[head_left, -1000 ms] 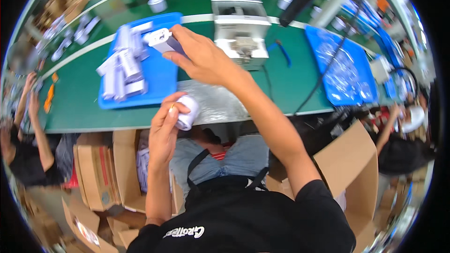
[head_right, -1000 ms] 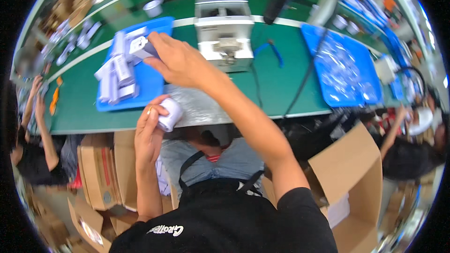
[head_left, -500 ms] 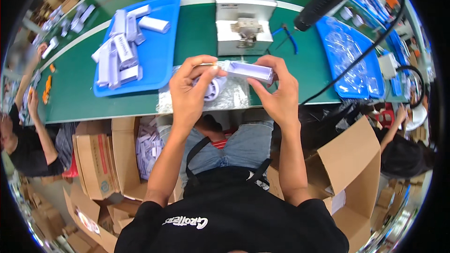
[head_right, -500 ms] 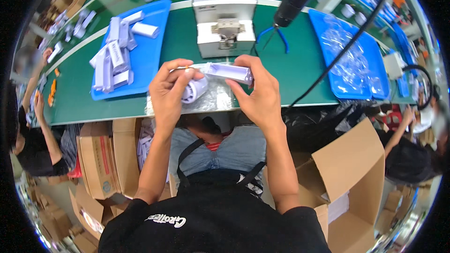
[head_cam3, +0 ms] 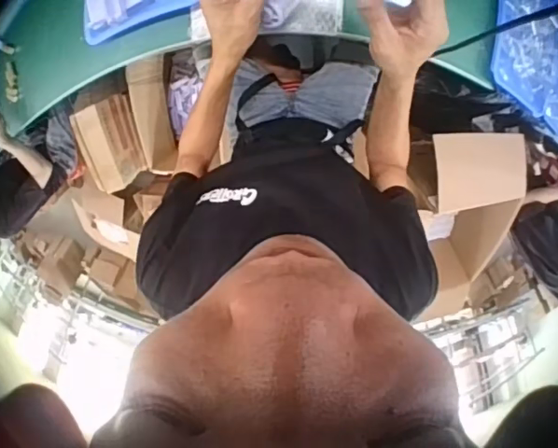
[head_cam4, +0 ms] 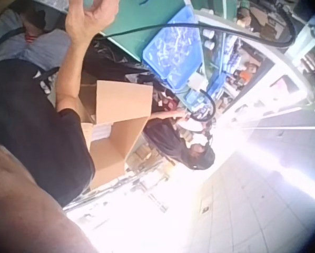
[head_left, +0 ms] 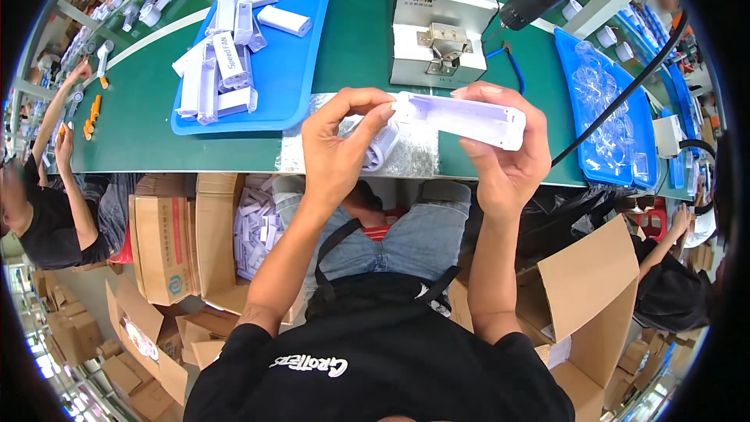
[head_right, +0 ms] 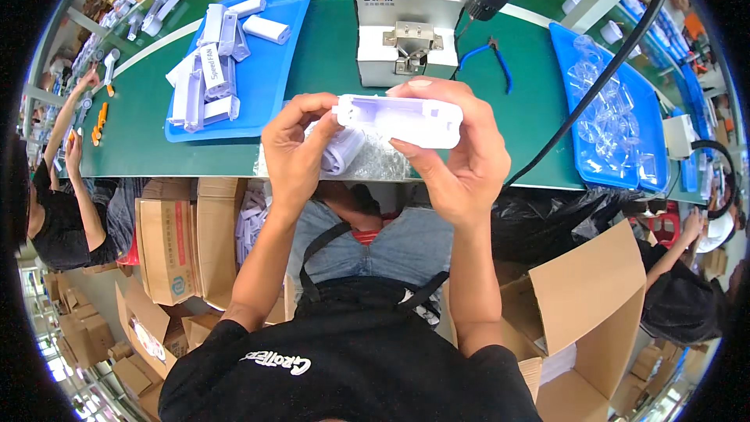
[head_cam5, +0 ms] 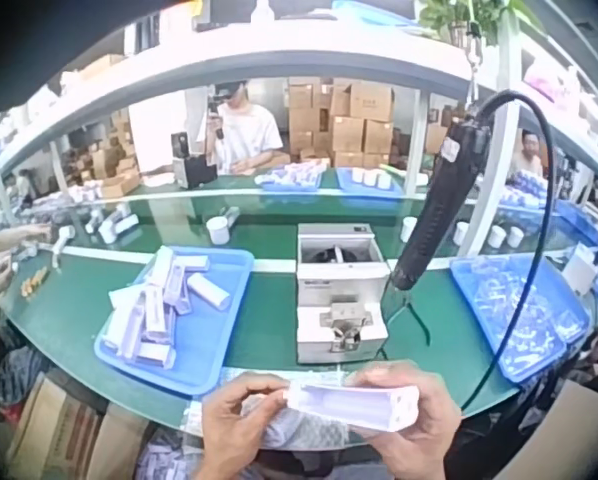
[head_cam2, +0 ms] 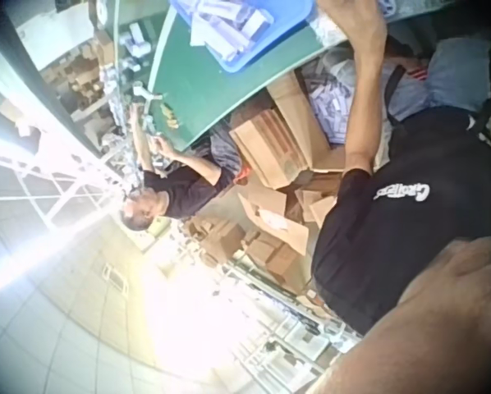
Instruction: Assemble plastic electronics housings by inserting internal components and sealing them with a heat gun.
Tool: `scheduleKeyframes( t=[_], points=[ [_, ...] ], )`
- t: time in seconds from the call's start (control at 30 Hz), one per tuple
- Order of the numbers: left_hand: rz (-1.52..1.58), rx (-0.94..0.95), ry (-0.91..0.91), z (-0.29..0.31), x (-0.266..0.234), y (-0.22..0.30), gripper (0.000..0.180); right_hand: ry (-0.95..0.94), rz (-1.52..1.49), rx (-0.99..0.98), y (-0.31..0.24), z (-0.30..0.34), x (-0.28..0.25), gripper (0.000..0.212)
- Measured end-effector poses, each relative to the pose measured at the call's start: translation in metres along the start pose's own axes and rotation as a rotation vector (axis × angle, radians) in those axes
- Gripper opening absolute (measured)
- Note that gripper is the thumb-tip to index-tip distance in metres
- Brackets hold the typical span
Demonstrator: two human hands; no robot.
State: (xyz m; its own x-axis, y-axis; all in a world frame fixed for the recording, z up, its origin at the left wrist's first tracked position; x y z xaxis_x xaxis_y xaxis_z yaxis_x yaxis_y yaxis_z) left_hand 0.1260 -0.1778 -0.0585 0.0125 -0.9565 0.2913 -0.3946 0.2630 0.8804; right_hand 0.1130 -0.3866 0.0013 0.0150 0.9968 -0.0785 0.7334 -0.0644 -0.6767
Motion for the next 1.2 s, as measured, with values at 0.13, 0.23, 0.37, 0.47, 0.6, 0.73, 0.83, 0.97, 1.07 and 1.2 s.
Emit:
scheduleKeyframes(
  t=[0.13, 0.23, 0.37, 0.47, 0.6, 0.73, 0.83, 0.97, 1.07, 1.2],
  points=[
    [0.035, 0.024, -0.007, 0.001, 0.0, -0.003, 0.014, -0.1, 0.112, -0.062, 0.001, -0.002, 0.008, 0.053],
    [0.052, 0.022, -0.033, 0.001, -0.001, -0.005, 0.012, -0.082, 0.061, 0.017, 0.009, 0.001, 0.012, 0.05],
    [0.063, -0.017, -0.077, 0.004, -0.002, -0.012, 0.016, -0.074, 0.029, 0.058, 0.017, 0.001, 0.013, 0.048],
    [0.177, -0.062, -0.027, 0.007, -0.003, -0.013, 0.019, -0.097, 0.025, 0.081, 0.023, 0.005, 0.017, 0.048],
    [0.173, 0.087, -0.054, 0.007, -0.002, 0.005, 0.027, -0.158, 0.008, 0.158, 0.034, 0.01, 0.025, 0.047],
    [-0.063, 0.145, -0.076, 0.012, -0.001, -0.006, 0.035, -0.151, -0.01, 0.336, 0.041, 0.015, 0.036, 0.05],
    [-0.164, 0.265, -0.024, 0.014, -0.001, -0.002, 0.036, -0.124, -0.151, 0.386, 0.036, 0.016, 0.051, 0.051],
    [-0.182, 0.343, -0.025, 0.013, 0.003, -0.002, 0.041, -0.074, 0.059, 0.445, 0.041, 0.028, 0.061, 0.045],
    [-0.256, 0.27, -0.108, 0.01, 0.008, 0.004, 0.056, -0.057, 0.111, 0.402, 0.037, 0.023, 0.055, 0.037],
    [-0.227, 0.054, -0.339, 0.019, 0.002, 0.001, 0.075, -0.176, 0.272, 0.295, 0.029, 0.022, 0.051, 0.033]
  ],
)
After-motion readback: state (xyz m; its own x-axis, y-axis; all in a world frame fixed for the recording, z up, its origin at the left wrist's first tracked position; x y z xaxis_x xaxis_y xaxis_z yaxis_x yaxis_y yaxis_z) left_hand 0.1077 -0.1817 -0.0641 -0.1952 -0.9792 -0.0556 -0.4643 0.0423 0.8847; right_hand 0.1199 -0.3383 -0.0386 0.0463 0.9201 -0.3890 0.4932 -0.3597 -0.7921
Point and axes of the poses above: each hand's wrist, its own z-axis away from the middle knuckle, its own x-axis out of the palm, y = z × x, the point moved 8 cm from there along -z, towards the middle knuckle, and after that the axes turned 14 degrees about z, right-handed, at the moved point
